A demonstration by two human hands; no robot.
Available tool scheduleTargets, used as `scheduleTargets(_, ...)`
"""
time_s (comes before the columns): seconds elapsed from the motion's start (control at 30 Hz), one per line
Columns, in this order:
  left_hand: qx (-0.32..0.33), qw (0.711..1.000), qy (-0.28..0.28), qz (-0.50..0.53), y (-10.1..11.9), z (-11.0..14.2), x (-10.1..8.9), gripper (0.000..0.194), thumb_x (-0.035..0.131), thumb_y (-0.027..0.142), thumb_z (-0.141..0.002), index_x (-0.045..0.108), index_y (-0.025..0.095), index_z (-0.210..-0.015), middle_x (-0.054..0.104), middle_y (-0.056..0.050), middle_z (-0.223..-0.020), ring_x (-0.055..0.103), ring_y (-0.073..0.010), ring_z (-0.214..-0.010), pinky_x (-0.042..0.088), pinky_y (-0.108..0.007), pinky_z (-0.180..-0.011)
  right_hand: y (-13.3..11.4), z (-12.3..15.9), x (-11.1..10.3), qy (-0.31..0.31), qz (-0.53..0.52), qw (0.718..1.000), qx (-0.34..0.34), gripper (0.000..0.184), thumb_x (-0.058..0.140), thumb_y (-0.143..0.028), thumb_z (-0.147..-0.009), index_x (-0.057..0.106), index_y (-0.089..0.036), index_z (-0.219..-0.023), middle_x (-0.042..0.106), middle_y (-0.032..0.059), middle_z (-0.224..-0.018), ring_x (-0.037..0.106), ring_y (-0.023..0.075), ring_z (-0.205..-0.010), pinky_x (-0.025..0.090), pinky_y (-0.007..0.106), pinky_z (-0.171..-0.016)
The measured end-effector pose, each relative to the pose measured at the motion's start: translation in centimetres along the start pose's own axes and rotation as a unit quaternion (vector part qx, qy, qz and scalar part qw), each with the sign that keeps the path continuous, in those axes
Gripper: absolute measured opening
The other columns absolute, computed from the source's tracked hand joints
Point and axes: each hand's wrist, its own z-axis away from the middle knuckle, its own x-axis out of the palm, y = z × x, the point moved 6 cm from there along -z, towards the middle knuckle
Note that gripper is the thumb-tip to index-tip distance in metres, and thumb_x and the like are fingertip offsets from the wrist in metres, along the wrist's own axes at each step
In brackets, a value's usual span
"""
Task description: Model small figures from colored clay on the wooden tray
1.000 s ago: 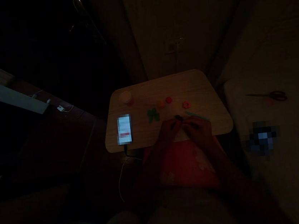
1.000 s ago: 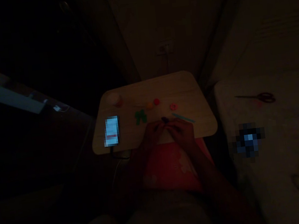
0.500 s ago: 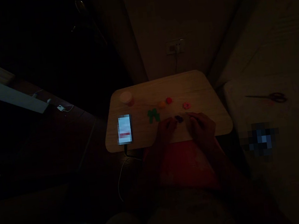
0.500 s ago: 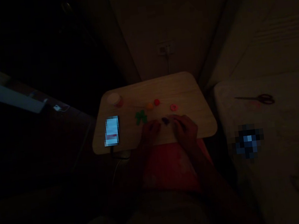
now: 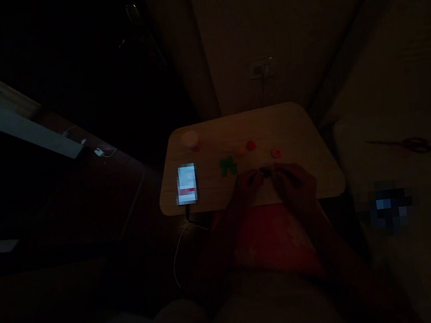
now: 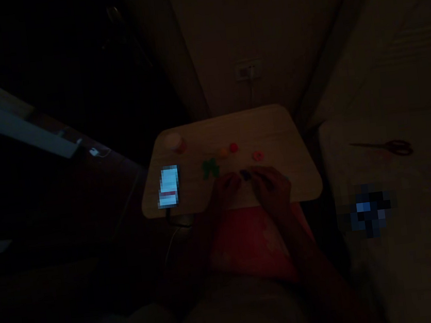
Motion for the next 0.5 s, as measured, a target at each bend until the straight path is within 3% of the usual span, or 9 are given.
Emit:
scheduleTargets(0.3, 0.004, 1.0, -0.01, 0.005, 0.3, -0.1, 0.0, 0.043, 0.055, 0.052, -0.091, 0.058, 0.016, -0.066, 0.053, 0.002, -0.062, 0.046, -0.0105, -0.061, 0.035, -0.025, -0.061, 1.5, 0.6, 0.1, 0.018, -0.016, 0.996, 0.08, 0.011, 0.075, -0.032, -0.083, 0.076, -0.021, -0.087, 0.077, 0.0047, -0.086, 0.07, 0.0207, -0.078, 0.056, 0.034, -0.073)
scheduleTargets(0.5, 0.015, 1.0, -0.009, -0.009, 0.5, -0.2, 0.0, 0.043, 0.053, 0.051, -0.092, 0.059, 0.017, -0.067, 0.055, 0.001, -0.063, 0.048, -0.0113, -0.062, 0.036, -0.025, -0.061, 2.3, 0.8, -0.1, 0.052, -0.005, 0.988, 0.145, 0.025, 0.08, -0.039, -0.074, 0.065, -0.019, -0.07, 0.068, -0.0007, -0.065, 0.057, 0.0148, -0.057, 0.044, 0.026, -0.054)
